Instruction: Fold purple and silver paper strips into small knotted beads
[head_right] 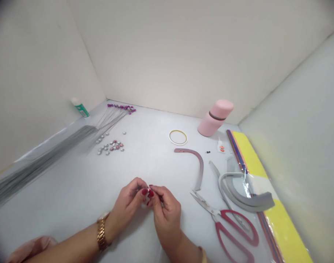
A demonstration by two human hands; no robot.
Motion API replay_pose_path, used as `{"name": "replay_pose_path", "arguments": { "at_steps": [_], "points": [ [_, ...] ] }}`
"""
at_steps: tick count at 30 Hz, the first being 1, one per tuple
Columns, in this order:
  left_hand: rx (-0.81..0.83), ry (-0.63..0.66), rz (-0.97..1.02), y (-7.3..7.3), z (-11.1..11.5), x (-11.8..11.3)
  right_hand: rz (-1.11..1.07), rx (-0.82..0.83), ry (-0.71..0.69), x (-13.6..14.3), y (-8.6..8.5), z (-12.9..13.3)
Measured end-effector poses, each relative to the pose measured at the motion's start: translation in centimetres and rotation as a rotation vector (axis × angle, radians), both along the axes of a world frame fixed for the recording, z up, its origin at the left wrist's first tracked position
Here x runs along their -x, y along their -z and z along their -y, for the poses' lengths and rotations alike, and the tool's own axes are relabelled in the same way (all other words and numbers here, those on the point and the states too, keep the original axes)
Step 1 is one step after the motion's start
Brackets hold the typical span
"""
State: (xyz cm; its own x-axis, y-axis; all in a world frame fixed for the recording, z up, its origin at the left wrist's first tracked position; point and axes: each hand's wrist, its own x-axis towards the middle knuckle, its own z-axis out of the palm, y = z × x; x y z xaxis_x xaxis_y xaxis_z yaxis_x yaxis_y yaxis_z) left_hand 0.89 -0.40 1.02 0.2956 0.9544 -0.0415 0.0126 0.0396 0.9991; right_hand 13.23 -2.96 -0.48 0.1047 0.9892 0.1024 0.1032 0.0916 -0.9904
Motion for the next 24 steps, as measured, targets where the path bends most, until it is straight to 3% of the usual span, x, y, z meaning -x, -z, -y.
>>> {"name": "replay_pose_path", "arguments": {
  "at_steps": [8, 11, 15, 19, 24],
  "points": [
    [-0.273, 0.022, -0.321, -0.33, 0.33, 0.28, 0.082, 0.058, -0.079, 0.11, -0.15, -0.13],
    [-0.303, 0.028, -0.409, -0.2, 0.28, 0.21, 0.211, -0.002, -0.099, 0.0, -0.24, -0.13],
    [-0.424, 0.059, -0.471, 0.06, 0.31, 0.22, 0.227, -0.081, -0.102, -0.14, -0.02, 0.15],
    [-0.574, 0.004, -0.525, 0.32, 0.47, 0.27, 0.222, -0.165, -0.112, -0.07, -0.05, 0.35],
    [-0.595, -0.04, -0.544, 0.49, 0.78, 0.05, 0.24, -0.248, -0.072, 0.11, -0.2, 0.4]
  ]
}}
